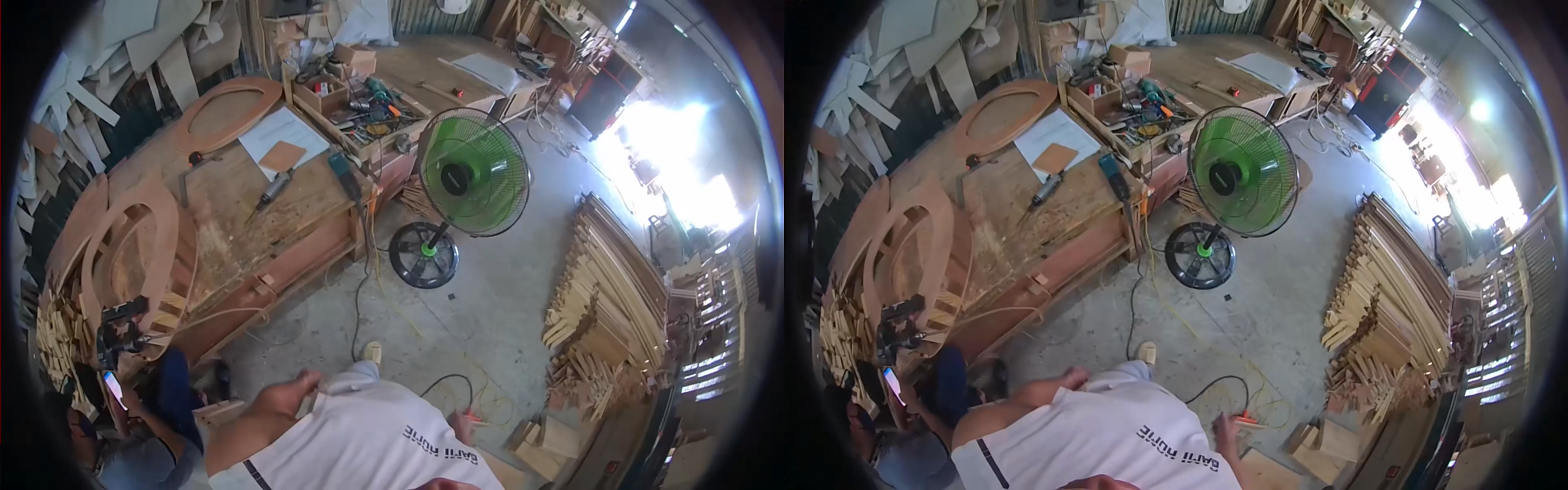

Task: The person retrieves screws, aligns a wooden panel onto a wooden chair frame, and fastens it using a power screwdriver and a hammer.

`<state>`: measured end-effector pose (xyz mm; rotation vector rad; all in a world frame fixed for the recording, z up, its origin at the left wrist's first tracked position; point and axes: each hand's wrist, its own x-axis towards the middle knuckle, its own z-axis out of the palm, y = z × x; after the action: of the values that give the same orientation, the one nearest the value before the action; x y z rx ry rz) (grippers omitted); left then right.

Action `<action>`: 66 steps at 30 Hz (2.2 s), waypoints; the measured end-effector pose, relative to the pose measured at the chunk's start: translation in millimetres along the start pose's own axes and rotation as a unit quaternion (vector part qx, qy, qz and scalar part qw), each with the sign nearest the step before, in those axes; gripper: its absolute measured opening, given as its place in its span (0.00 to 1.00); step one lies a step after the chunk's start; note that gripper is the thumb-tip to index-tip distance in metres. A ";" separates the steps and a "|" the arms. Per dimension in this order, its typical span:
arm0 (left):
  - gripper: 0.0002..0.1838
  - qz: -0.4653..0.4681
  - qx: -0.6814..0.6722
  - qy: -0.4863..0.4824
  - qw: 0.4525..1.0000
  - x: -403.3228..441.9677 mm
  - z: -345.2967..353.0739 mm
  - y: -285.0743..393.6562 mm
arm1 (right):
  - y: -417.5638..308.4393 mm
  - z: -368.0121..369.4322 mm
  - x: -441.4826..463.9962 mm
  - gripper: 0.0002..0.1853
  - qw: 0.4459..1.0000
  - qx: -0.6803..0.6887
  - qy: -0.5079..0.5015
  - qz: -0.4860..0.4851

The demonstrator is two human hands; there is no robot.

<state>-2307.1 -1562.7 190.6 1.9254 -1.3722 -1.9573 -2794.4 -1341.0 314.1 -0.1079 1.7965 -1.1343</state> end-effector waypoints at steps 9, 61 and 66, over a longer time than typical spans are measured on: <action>0.19 0.059 -0.096 0.148 0.982 28.2 9.2 325.0 | -66.1 -16.9 100.3 0.13 0.977 -0.171 -0.057 0.111; 0.46 0.191 0.358 0.372 0.835 462.6 -542.5 883.6 | -391.5 401.8 214.2 0.13 0.977 -0.033 0.032 0.207; 0.36 0.218 0.273 0.410 0.843 481.8 -541.7 879.0 | -393.5 418.3 228.9 0.11 0.942 -0.307 -0.131 0.039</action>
<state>-2410.7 -2664.5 461.7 1.9816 -1.8979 -0.4239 -2749.6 -1950.5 408.0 -0.5265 1.8316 -0.4426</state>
